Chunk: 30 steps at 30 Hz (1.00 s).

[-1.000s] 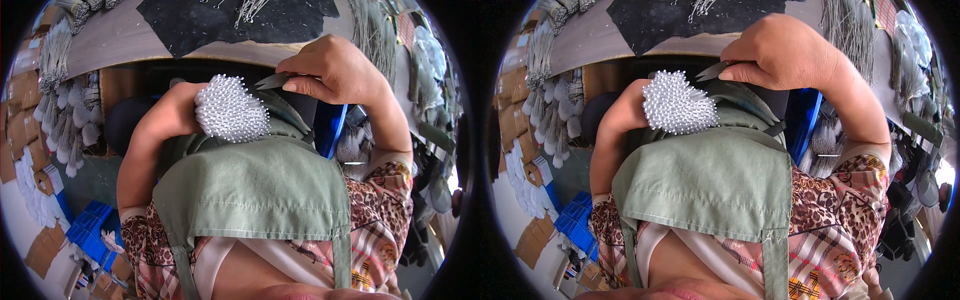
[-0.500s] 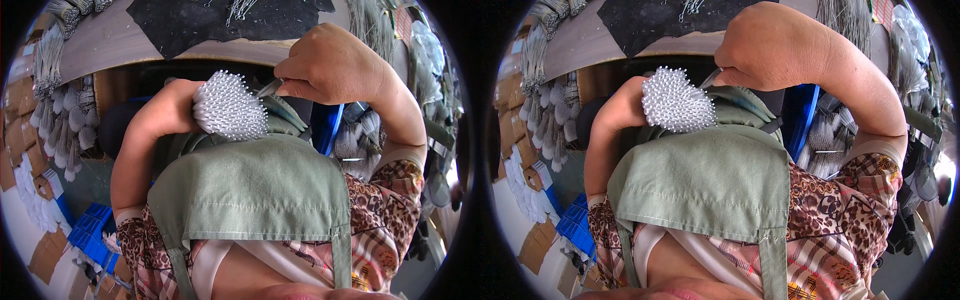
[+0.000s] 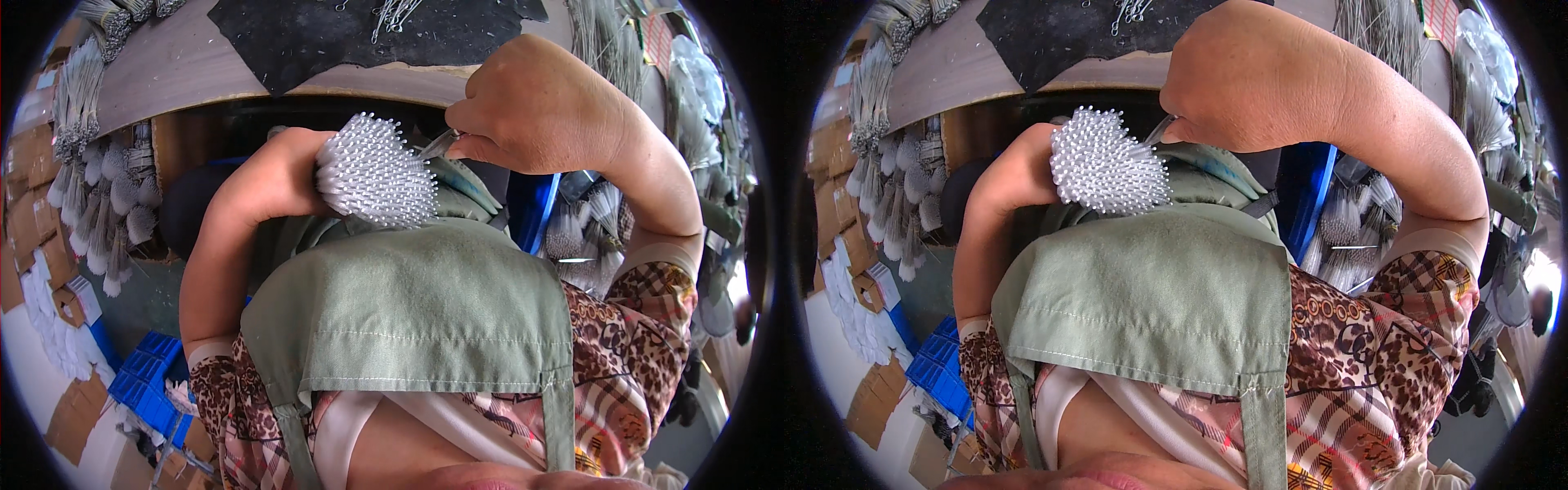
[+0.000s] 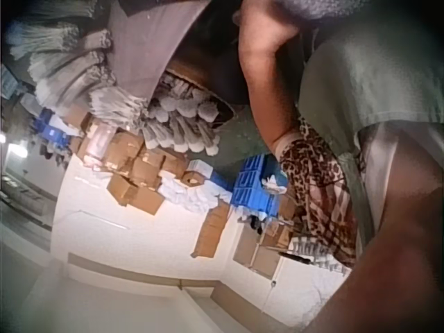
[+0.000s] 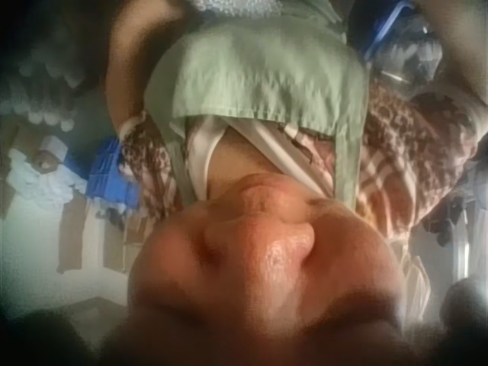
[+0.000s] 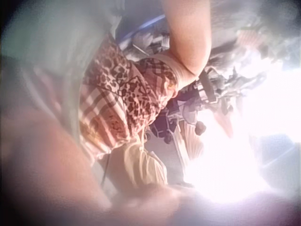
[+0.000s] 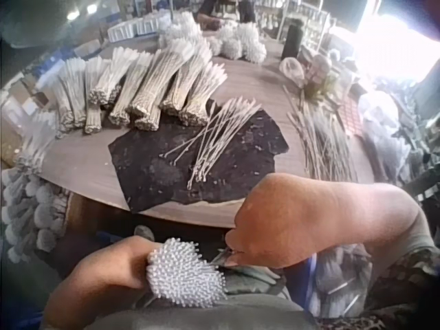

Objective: Bundling and trimming bundles of fiber stems or artificial flower components using hands and a handheld cutter.

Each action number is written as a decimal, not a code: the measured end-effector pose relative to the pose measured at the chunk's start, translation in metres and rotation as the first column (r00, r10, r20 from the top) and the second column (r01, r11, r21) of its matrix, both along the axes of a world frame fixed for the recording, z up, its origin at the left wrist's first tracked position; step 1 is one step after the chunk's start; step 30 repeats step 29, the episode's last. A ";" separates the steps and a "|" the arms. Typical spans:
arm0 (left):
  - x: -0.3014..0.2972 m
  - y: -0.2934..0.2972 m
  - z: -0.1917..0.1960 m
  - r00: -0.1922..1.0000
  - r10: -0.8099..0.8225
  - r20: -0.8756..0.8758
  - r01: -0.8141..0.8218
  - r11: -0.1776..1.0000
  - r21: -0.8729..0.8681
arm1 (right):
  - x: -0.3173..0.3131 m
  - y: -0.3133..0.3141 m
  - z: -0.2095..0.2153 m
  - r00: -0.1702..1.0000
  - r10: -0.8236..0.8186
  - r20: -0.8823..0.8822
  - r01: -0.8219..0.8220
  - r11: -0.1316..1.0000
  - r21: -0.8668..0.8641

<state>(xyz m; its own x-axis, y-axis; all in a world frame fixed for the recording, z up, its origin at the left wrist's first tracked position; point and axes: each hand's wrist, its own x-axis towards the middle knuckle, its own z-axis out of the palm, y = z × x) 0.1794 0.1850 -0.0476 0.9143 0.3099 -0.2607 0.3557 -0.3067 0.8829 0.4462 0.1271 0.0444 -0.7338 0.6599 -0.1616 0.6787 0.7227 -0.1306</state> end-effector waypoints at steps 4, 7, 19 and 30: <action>0.000 0.002 -0.001 0.999 0.012 0.030 -0.012 1.000 -0.009 | 0.004 0.000 -0.004 1.000 0.007 -0.002 -0.007 1.000 0.015; 0.001 -0.001 -0.002 0.999 0.038 0.037 -0.035 0.997 -0.070 | 0.009 0.002 -0.008 0.999 0.039 -0.015 -0.039 0.999 0.020; -0.018 -0.006 -0.006 0.904 0.396 0.159 -0.312 0.868 -0.387 | 0.019 -0.010 -0.047 0.581 -0.549 -0.601 0.391 0.836 -0.385; -0.010 -0.087 -0.074 0.723 0.690 -0.030 -0.239 0.209 -0.948 | -0.031 -0.043 -0.137 0.063 -0.742 -0.667 -0.174 0.650 -0.739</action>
